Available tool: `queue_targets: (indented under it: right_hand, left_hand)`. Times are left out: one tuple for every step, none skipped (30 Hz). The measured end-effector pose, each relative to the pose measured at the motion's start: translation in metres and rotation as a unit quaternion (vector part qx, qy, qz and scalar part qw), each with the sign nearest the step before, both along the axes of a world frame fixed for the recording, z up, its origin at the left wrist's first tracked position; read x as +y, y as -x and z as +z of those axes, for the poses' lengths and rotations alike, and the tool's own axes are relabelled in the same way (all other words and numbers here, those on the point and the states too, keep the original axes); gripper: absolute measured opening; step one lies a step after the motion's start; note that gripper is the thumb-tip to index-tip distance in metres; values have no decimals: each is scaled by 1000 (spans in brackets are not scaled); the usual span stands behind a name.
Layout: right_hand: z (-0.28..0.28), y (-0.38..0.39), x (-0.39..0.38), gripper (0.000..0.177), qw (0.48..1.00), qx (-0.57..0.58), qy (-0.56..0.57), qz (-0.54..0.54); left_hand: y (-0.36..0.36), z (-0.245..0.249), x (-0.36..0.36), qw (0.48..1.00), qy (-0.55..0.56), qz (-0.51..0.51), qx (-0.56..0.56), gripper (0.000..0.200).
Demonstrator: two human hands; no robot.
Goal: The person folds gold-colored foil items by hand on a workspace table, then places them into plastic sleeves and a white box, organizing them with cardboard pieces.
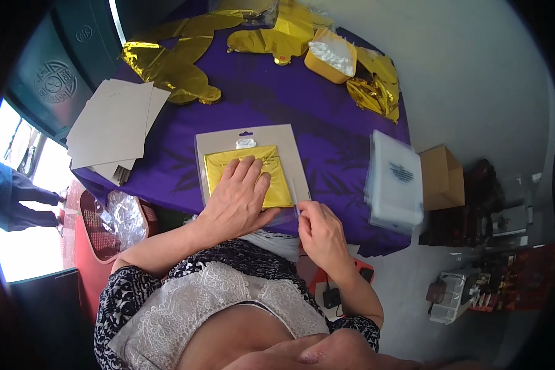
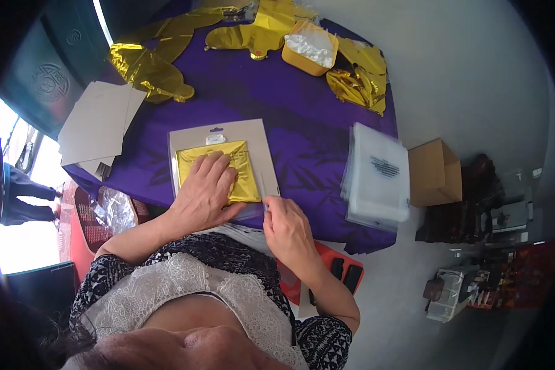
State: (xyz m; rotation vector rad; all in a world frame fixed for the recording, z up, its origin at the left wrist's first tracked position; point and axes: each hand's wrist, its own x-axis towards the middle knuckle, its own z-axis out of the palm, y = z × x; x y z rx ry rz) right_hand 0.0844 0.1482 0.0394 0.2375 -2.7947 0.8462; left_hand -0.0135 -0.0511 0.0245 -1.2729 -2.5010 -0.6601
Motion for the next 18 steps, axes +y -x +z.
queue_targets:
  right_hand:
    - [-1,0,0,25,1000,10,2,0]
    - [1,1,-1,24,1000,7,-17,-10]
    - [3,-1,-3,23,999,3,-35,-19]
    - [4,0,-4,22,998,0,-51,-28]
    - [0,0,-3,22,997,13,-64,-37]
    - [-1,-1,-3,22,996,14,-76,-37]
    - [-2,0,-3,22,995,16,-89,-38]
    - [-2,0,-4,22,994,16,-102,-41]
    - [-3,1,-5,21,993,24,-108,-38]
    - [-4,2,-5,20,992,32,-114,-36]
    - [-6,2,-6,19,991,39,-120,-36]
    - [-8,3,-5,18,991,41,-124,-31]
    - [-11,3,-4,17,990,42,-128,-27]
    - [-13,4,-3,16,990,45,-133,-24]
    - [-14,4,-3,16,989,47,-137,-26]
    - [-15,3,-3,15,988,50,-142,-29]
    - [-14,2,-3,15,987,57,-150,-35]
    - [-11,3,-5,13,987,68,-138,-44]
  left_hand:
    - [0,0,0,1000,0,-1,2,63]
    - [0,0,0,1000,-1,0,4,63]
    - [0,0,0,1000,-1,1,6,62]
    - [1,0,1,1000,-3,-1,7,62]
    - [0,0,0,1000,-2,-1,5,62]
    - [0,1,0,1000,-2,1,2,62]
    - [-1,2,-1,1000,-2,1,1,62]
    - [-1,2,-1,1000,0,1,8,61]
    - [0,2,-1,1000,2,1,14,60]
    - [0,2,-1,1000,4,-1,19,60]
    - [0,1,-1,1000,1,1,15,60]
    - [0,0,-1,1000,-3,2,11,61]
    - [-1,-1,-1,1000,-7,2,7,62]
    - [-1,0,0,1000,-5,1,4,62]
    - [-1,0,0,1000,-4,1,4,61]
    - [-1,1,0,1000,-5,0,6,61]
    - [-1,2,0,1000,-3,0,7,61]
    - [-1,3,0,1000,-4,-1,9,61]
